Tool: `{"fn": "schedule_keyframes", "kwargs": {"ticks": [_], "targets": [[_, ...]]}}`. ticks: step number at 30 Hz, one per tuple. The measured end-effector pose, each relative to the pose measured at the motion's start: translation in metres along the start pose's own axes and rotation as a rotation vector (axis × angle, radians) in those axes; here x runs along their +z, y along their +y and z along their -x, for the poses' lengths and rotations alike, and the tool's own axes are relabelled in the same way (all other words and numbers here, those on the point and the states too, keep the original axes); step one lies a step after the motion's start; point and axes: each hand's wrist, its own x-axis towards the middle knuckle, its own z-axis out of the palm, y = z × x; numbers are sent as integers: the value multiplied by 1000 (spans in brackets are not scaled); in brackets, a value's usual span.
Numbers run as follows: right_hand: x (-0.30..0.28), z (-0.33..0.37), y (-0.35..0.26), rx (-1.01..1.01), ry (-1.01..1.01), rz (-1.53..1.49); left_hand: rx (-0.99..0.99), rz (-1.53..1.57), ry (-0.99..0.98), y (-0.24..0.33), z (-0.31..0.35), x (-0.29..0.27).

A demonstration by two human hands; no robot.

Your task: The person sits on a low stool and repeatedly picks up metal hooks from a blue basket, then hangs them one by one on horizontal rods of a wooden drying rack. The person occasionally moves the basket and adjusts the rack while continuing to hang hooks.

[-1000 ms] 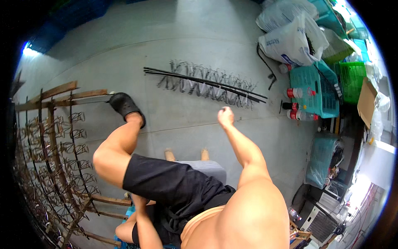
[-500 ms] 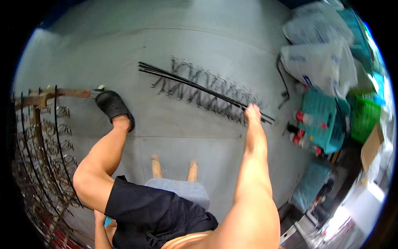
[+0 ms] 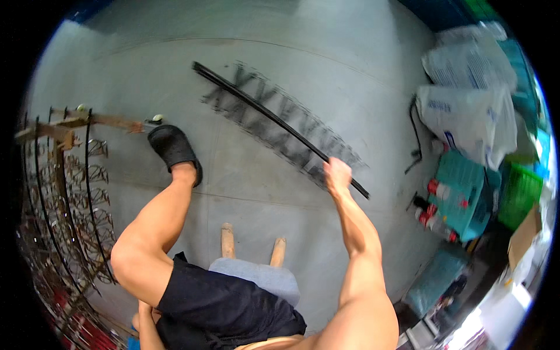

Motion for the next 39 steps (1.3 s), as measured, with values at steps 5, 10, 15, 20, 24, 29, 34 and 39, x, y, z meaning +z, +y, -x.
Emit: {"fn": "schedule_keyframes", "kwargs": {"ticks": [5,10,15,20,24,29,34,39], "targets": [[-11,-23,-124,-52,-41,-185,139,32,-12,43,-19,1],[-34,26,-126,-64,412,-422,250,71,17,22,-11,-10],[23,66,-113,77,-166,-216,-90,243,-9,-13,18,8],[42,57,-94,121,-28,-365,77,173,35,-30,45,24],[-3,66,-75,-111,-266,-599,69,402,88,-55,70,30],[-31,63,-89,155,-525,-1087,19,564,108,-43,102,34],[-78,76,-110,70,-380,-1044,32,693,118,-62,112,41],[-78,56,-112,-81,-147,-826,102,794,101,-46,108,40]]}}
